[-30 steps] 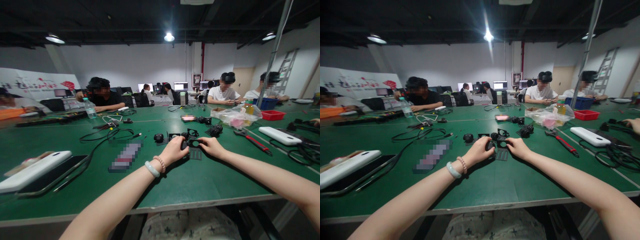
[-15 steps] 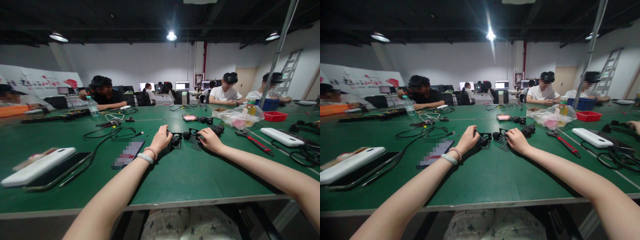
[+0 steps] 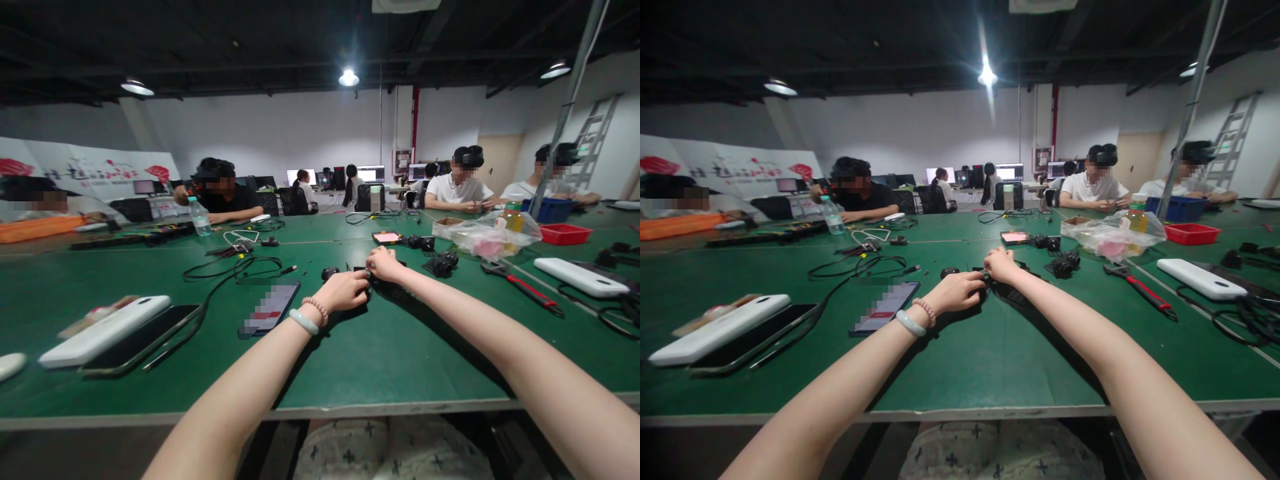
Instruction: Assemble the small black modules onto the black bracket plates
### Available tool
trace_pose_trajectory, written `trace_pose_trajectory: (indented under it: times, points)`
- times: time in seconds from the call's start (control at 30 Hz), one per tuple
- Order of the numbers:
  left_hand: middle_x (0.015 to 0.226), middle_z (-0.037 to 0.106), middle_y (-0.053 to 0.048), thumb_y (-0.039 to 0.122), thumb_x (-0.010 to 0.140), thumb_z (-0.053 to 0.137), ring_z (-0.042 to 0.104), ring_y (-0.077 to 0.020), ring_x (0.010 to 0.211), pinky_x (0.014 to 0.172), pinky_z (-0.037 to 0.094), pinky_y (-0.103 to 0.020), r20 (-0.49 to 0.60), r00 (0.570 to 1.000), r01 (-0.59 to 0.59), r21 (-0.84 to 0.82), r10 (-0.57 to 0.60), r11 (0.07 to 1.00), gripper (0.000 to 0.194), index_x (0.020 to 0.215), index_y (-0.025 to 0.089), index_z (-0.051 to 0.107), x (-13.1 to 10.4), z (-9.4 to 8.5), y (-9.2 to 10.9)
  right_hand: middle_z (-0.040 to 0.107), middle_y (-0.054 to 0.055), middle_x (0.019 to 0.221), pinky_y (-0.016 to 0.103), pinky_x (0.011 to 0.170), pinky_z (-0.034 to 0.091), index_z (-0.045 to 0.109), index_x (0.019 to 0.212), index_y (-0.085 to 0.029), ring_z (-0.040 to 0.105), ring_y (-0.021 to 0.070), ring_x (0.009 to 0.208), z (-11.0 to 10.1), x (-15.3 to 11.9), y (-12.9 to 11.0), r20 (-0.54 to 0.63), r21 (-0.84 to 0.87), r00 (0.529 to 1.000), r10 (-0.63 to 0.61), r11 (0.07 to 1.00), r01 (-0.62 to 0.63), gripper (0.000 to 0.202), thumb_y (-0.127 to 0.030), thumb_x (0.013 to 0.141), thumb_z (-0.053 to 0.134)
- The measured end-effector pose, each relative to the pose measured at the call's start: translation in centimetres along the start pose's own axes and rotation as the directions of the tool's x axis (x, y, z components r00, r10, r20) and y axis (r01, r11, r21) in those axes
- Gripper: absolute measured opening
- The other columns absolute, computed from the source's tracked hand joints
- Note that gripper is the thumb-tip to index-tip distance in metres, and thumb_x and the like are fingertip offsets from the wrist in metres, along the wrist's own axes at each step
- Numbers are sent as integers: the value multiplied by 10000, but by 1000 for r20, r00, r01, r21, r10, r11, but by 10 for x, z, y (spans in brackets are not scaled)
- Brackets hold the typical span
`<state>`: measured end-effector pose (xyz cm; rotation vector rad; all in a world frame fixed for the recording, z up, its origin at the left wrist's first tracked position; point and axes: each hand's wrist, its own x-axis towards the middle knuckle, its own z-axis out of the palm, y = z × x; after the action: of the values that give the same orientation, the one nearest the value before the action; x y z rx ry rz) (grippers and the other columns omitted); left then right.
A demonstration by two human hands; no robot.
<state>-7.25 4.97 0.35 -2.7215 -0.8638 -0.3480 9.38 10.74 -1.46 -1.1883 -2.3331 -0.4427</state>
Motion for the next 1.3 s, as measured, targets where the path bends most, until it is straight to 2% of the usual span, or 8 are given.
trace_pose_trajectory:
  times: [0.27,0.37,0.43,0.57,0.67,0.77,0.93,1.3]
  points:
    - [927,551,-56,306,753,408,555,-184,819,715,421,-278,4,998,67,47,-68,997,248,891,199,585,3,4,-2,582,115,792,266,634,329,529,798,-114,513,173,710,-27,-32,20,-6,-5,973,229,973,-229,216,-231,824,348]
    - [983,527,-60,309,767,403,555,-185,815,721,433,-292,-17,998,60,41,-60,997,289,1004,199,526,4,6,-1,580,82,749,234,612,340,499,770,-131,521,150,685,-41,-53,22,-96,127,945,312,946,-299,190,-229,824,346]
    - [1028,499,-66,302,771,411,548,-181,831,749,435,-301,-95,989,112,-20,-114,993,347,1101,202,453,5,5,2,579,57,705,221,590,349,491,734,-144,526,138,655,-46,-71,18,-92,224,923,373,911,-346,177,-236,814,362]
    - [1046,472,-76,293,782,424,497,-182,952,850,397,-309,-279,941,136,-207,-192,969,369,1130,177,389,10,-2,17,563,22,605,209,519,369,489,668,-158,532,122,551,-49,-105,1,40,387,899,435,823,-416,165,-255,778,412]
    - [1012,489,-63,328,733,514,493,-177,946,834,408,-298,-278,947,61,-329,-159,942,424,1103,168,385,14,-3,33,525,-10,518,188,402,358,470,718,-165,504,100,401,-52,-115,-14,208,543,872,443,690,-479,157,-276,787,383]
    - [970,513,-49,367,660,592,516,-179,879,766,434,-297,-198,971,50,-395,-138,917,457,1034,169,419,15,2,47,518,-21,485,184,405,388,446,721,-169,528,105,406,-55,-114,-25,230,635,879,418,620,-461,115,-258,778,399]
    - [876,535,-24,402,665,575,530,-166,782,686,438,-289,-153,969,105,-451,-192,886,386,949,174,447,15,9,53,523,-20,540,190,432,412,420,732,-174,542,98,435,-54,-116,-33,169,682,905,391,616,-394,81,-228,785,391]
    - [888,500,-32,318,687,549,502,-168,830,745,423,-291,-174,977,45,-386,-121,922,315,947,172,452,14,9,54,495,18,764,207,504,423,436,735,-164,523,77,526,-52,-120,-39,14,620,954,299,746,-243,42,-180,770,419]
